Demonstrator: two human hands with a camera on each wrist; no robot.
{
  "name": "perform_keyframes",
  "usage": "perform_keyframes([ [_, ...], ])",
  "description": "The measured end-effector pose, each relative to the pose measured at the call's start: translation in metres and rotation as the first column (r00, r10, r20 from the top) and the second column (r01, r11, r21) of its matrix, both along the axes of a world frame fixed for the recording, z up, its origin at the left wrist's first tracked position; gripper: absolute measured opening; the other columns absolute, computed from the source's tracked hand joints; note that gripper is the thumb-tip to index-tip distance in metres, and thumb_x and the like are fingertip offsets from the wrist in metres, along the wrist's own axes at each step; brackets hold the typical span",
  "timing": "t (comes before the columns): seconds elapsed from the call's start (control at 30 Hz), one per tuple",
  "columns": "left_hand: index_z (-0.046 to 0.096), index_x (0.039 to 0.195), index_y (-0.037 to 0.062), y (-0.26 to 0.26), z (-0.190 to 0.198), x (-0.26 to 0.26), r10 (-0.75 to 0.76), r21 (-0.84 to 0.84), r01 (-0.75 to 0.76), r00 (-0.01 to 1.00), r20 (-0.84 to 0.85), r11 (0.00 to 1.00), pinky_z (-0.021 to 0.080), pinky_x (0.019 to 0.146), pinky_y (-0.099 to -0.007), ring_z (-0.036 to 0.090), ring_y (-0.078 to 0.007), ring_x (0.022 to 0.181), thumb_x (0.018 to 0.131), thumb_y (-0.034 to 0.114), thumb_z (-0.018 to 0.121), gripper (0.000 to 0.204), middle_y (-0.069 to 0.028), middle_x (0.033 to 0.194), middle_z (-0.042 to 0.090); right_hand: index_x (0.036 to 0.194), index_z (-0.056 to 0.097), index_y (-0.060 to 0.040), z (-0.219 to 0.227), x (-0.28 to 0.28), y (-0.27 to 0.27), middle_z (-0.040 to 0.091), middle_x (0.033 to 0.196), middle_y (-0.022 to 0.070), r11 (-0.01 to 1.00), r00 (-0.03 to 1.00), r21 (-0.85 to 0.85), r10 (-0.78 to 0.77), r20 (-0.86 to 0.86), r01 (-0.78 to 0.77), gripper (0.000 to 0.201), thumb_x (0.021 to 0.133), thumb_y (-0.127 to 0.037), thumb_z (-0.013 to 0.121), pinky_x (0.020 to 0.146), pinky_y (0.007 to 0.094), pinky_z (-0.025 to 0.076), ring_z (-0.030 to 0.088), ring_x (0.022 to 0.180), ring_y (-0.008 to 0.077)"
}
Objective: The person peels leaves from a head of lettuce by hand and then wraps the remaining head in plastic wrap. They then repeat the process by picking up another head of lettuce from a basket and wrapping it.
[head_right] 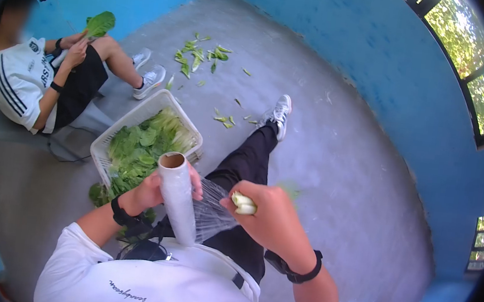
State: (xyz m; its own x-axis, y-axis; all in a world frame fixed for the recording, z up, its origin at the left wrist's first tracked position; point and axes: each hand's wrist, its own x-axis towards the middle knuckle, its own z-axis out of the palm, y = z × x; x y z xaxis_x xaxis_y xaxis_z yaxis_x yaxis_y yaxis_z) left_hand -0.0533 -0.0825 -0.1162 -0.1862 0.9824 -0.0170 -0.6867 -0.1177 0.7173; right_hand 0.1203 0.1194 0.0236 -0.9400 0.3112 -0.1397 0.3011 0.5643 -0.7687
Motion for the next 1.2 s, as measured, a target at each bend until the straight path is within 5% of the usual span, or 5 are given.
perform_keyframes([
  [0.23, 0.033, 0.148, 0.0081, -0.003, 0.016, 0.009, 0.196, 0.059, -0.19, 0.971, -0.134, 0.98, 0.052, 0.101, -0.041, 0.06, -0.0228, 0.119, 0.067, 0.062, 0.089, 0.112, -0.0114, 0.129, 0.054, 0.085, 0.067, -0.0043, 0.006, 0.001, -0.021, 0.065, 0.07, 0.0141, 0.99, 0.991, -0.059, 0.123, -0.048, -0.126, 0.019, 0.085, -0.017, 0.081, 0.057, 0.0369, 0.047, 0.061, 0.061, 0.0335],
  [0.43, 0.034, 0.144, 0.0105, -0.015, 0.026, 0.019, 0.311, -0.04, -0.451, 0.675, -0.669, 0.892, 0.049, 0.1, -0.0377, 0.06, -0.0187, 0.118, 0.07, 0.023, 0.095, 0.097, -0.0091, 0.123, 0.057, 0.086, 0.067, -0.0047, 0.01, 0.009, -0.028, 0.066, 0.071, 0.0129, 0.991, 0.994, -0.069, 0.109, -0.029, -0.111, 0.019, 0.085, -0.016, 0.081, 0.059, 0.0374, 0.047, 0.062, 0.064, 0.0314],
  [0.67, 0.039, 0.131, 0.0083, -0.028, 0.017, -0.001, 0.259, -0.049, -0.336, 0.804, -0.536, 0.941, 0.054, 0.096, -0.0404, 0.06, -0.0182, 0.113, 0.076, -0.001, 0.074, 0.066, -0.0101, 0.119, 0.056, 0.086, 0.066, -0.002, -0.001, 0.021, -0.013, 0.062, 0.066, 0.0116, 0.999, 0.998, 0.003, -0.04, -0.051, 0.04, 0.017, 0.087, -0.011, 0.08, 0.055, 0.0321, 0.044, 0.056, 0.056, 0.0238],
  [0.87, 0.042, 0.133, 0.01, -0.028, 0.02, 0.01, 0.352, -0.038, -0.398, 0.849, -0.394, 0.917, 0.048, 0.09, -0.0291, 0.058, -0.0107, 0.106, 0.081, 0.001, 0.07, 0.06, -0.0041, 0.114, 0.056, 0.086, 0.065, -0.0009, -0.003, 0.023, -0.016, 0.06, 0.063, 0.0109, 0.998, 0.997, -0.016, -0.067, -0.044, 0.066, 0.016, 0.088, -0.01, 0.078, 0.054, 0.0302, 0.044, 0.054, 0.054, 0.018],
  [1.2, 0.052, 0.123, 0.0038, -0.039, 0.018, 0.001, 0.302, -0.038, -0.335, 0.89, -0.342, 0.942, 0.058, 0.094, -0.044, 0.065, -0.0213, 0.106, 0.081, 0.019, 0.07, 0.048, -0.0105, 0.11, 0.061, 0.083, 0.063, 0.0007, -0.013, 0.033, -0.001, 0.058, 0.063, 0.0094, 0.97, 0.973, 0.071, -0.233, -0.012, 0.233, 0.016, 0.087, -0.007, 0.076, 0.056, 0.0302, 0.043, 0.05, 0.055, 0.0164],
])
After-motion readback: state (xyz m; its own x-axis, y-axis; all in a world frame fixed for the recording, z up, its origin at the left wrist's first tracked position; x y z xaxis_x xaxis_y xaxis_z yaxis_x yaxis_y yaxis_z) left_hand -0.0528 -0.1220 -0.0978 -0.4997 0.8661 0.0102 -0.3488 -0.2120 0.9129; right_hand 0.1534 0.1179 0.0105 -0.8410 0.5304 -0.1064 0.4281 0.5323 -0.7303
